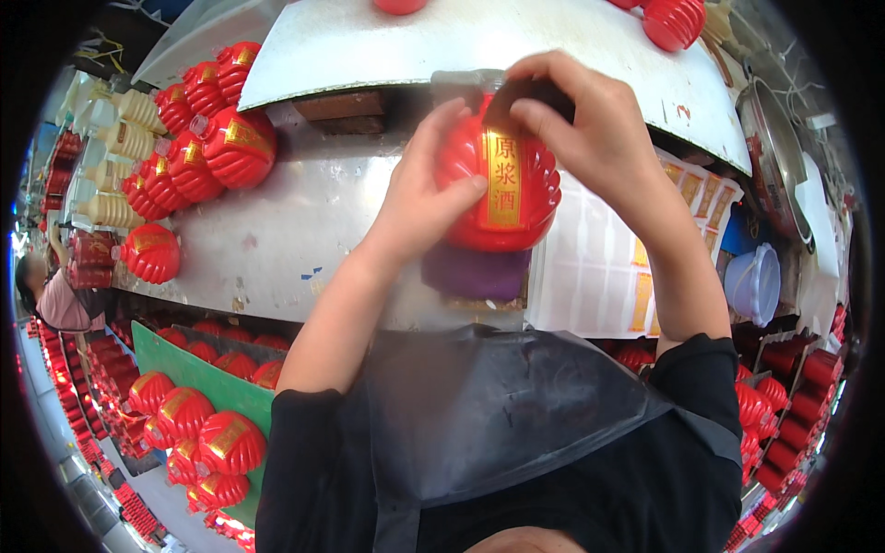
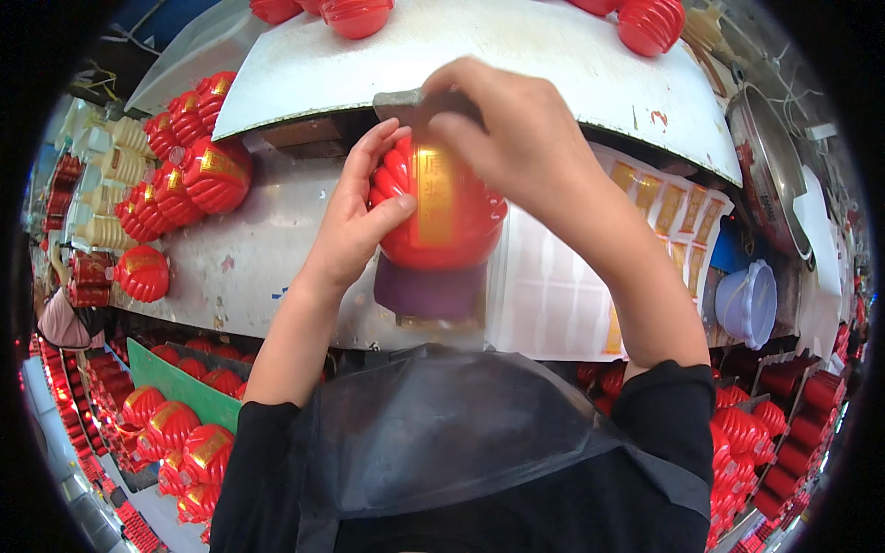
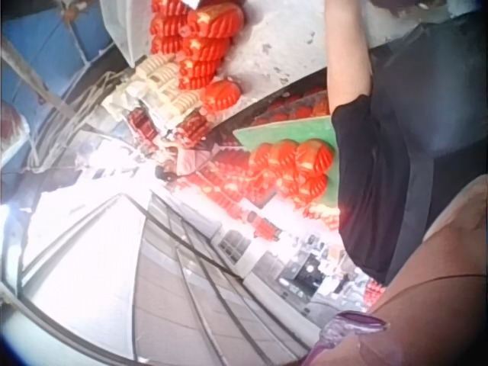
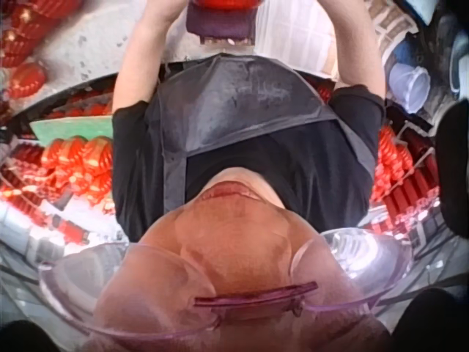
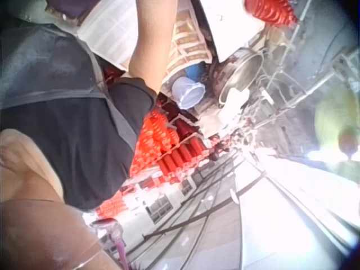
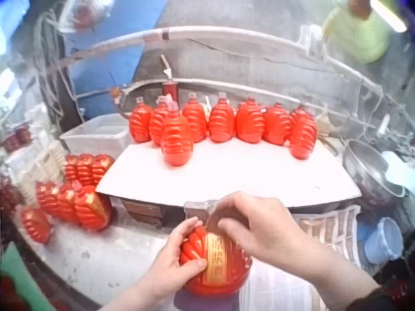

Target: The person repeatedly picks up red plastic bottles, applies a gold label to each bottle, and places the labeled bottles on a nearby surface. The process is repeated for multiple bottles in a continuous assembly-line manner.

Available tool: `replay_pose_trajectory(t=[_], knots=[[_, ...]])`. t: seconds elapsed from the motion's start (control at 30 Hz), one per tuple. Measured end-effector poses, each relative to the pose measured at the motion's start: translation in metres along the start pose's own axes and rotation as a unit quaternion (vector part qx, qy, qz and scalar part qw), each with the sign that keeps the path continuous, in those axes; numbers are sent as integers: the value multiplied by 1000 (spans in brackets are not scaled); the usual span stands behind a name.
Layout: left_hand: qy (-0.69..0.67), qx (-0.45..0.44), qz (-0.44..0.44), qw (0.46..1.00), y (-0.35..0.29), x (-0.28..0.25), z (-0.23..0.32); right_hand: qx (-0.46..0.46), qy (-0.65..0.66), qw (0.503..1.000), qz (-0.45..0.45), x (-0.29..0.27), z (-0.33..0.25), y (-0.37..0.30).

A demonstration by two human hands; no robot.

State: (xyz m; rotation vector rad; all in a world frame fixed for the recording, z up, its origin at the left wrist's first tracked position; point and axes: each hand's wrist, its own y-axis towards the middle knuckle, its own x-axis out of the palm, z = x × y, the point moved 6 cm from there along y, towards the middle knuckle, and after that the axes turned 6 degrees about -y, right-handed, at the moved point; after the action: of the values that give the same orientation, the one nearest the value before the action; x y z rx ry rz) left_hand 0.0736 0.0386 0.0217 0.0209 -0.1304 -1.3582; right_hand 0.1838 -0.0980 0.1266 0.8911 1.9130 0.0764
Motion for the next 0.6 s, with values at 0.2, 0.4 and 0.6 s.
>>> replay_pose_trajectory(t=[0.2,0.4,0.6], knots=[[84,-57,-19,995,19,2,3,-8,-96,995,-21,10,20,16],[79,-91,-14,993,44,1,4,21,43,999,17,8,33,-1],[64,-97,9,993,44,3,2,29,22,996,80,6,36,-14]])
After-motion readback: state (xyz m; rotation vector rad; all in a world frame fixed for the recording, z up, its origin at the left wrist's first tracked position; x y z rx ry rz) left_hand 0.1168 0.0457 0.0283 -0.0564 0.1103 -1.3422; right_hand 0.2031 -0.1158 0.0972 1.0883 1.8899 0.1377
